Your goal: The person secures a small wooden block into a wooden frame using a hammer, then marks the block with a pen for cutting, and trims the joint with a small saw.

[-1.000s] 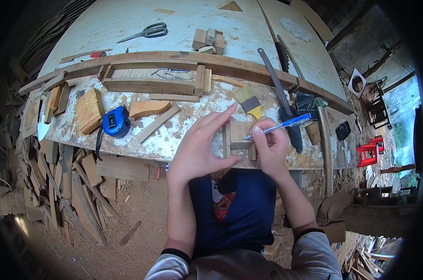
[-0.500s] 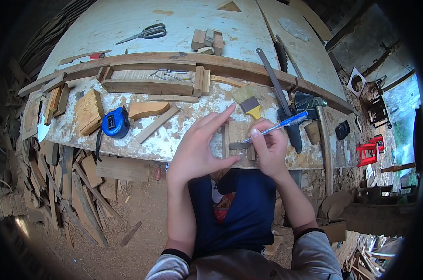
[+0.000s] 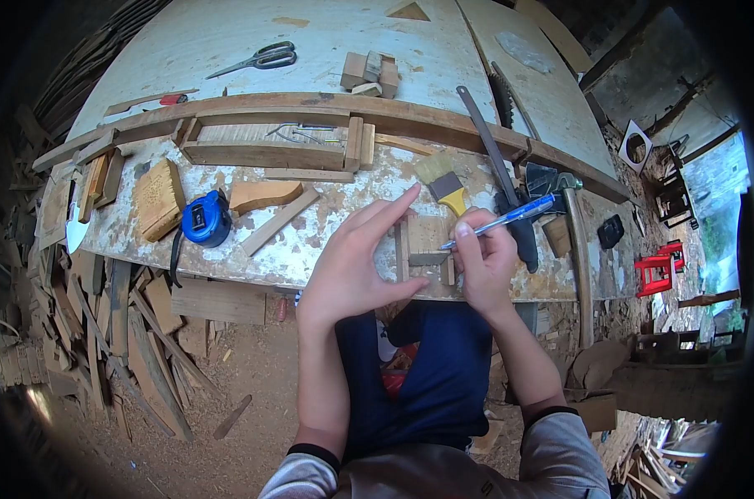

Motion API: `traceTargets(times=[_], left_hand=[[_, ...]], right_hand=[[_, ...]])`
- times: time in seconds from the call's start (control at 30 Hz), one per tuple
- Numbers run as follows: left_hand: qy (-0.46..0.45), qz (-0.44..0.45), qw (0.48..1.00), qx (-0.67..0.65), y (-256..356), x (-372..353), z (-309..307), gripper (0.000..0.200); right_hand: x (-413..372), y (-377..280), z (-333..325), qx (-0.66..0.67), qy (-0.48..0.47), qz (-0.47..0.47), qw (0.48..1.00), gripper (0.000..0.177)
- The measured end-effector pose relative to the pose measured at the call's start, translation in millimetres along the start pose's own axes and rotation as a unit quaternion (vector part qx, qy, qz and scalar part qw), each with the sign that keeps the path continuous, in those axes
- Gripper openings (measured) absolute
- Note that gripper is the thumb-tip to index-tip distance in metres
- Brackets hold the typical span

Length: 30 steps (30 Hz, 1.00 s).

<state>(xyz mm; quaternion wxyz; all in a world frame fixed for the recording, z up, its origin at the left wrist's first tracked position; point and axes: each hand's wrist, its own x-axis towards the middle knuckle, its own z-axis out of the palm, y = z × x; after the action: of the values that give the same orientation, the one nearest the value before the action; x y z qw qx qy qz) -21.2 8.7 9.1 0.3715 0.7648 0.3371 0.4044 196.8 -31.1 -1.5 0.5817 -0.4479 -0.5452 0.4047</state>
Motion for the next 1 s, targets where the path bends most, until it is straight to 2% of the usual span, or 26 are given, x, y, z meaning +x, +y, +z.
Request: traceTargets(times=[0.83,1.0], left_hand=[[-0.007,-0.008,1.0,0.005,0.7,-0.2,-0.9,0.111],[0.007,0.016,1.0,-0.001,-2.8,-0.8,1.7,0.109]], right_hand=[[-0.8,-2.5,-1.6,-0.011,-0.027,0.01,1.0,0.007],[-0.8,-2.8,-1.0,-0.007,-0.018,0.016,1.0,0.007]])
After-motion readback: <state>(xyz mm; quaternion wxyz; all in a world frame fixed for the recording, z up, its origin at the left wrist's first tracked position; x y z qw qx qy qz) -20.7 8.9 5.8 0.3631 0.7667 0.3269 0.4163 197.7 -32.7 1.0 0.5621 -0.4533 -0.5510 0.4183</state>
